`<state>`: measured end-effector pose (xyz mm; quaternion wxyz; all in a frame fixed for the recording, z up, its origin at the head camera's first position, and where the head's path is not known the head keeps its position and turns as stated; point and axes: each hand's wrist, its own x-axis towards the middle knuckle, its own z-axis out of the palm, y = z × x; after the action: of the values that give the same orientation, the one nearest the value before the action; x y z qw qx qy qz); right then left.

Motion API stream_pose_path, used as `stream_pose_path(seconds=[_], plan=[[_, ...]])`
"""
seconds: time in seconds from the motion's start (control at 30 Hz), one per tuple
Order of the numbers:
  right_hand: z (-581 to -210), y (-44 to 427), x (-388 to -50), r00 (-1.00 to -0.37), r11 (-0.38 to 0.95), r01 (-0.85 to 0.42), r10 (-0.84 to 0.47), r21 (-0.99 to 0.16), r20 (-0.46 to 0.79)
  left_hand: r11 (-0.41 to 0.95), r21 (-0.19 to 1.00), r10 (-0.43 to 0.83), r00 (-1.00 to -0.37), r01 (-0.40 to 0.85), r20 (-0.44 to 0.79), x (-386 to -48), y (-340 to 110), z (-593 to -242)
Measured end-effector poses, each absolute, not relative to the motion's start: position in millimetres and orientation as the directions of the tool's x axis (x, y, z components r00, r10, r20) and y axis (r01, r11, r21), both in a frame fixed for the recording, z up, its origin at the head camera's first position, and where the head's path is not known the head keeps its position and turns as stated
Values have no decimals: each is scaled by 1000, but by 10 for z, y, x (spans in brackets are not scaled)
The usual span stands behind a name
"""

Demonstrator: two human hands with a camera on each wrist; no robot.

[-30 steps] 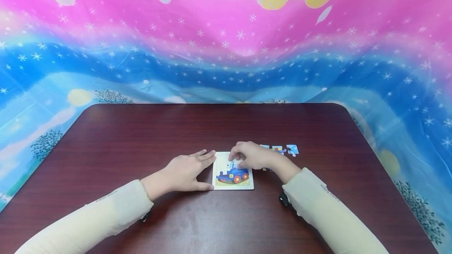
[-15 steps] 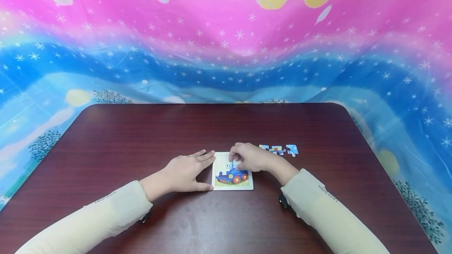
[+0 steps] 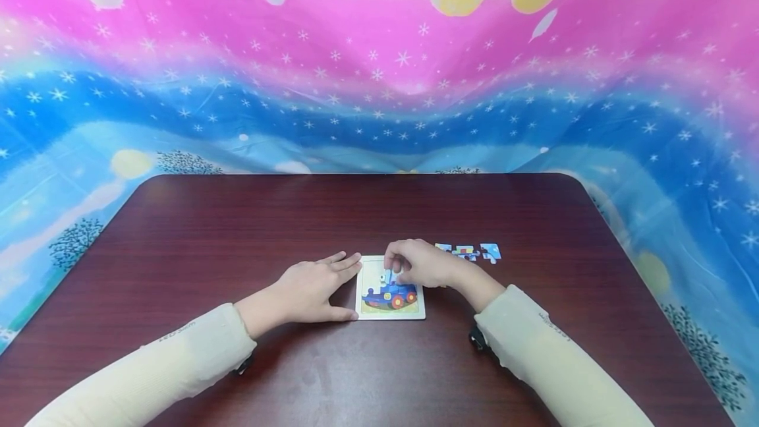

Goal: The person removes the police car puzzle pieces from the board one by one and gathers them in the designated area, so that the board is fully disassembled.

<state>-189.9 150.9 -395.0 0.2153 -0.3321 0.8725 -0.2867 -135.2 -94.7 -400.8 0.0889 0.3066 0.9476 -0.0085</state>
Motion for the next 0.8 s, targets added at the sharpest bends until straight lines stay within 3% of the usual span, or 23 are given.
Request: stream_pose_path(seconds=[0.43, 0.8], plan=[[-3939, 1554, -1929, -649, 491, -422, -750, -762, -124, 812, 29, 578, -797, 582, -178, -1363, -944, -4019], [-3943, 1561, -1923, -661, 499, -411, -739, -763, -128, 812, 32, 578, -796, 583, -182, -1361, -939, -4011]])
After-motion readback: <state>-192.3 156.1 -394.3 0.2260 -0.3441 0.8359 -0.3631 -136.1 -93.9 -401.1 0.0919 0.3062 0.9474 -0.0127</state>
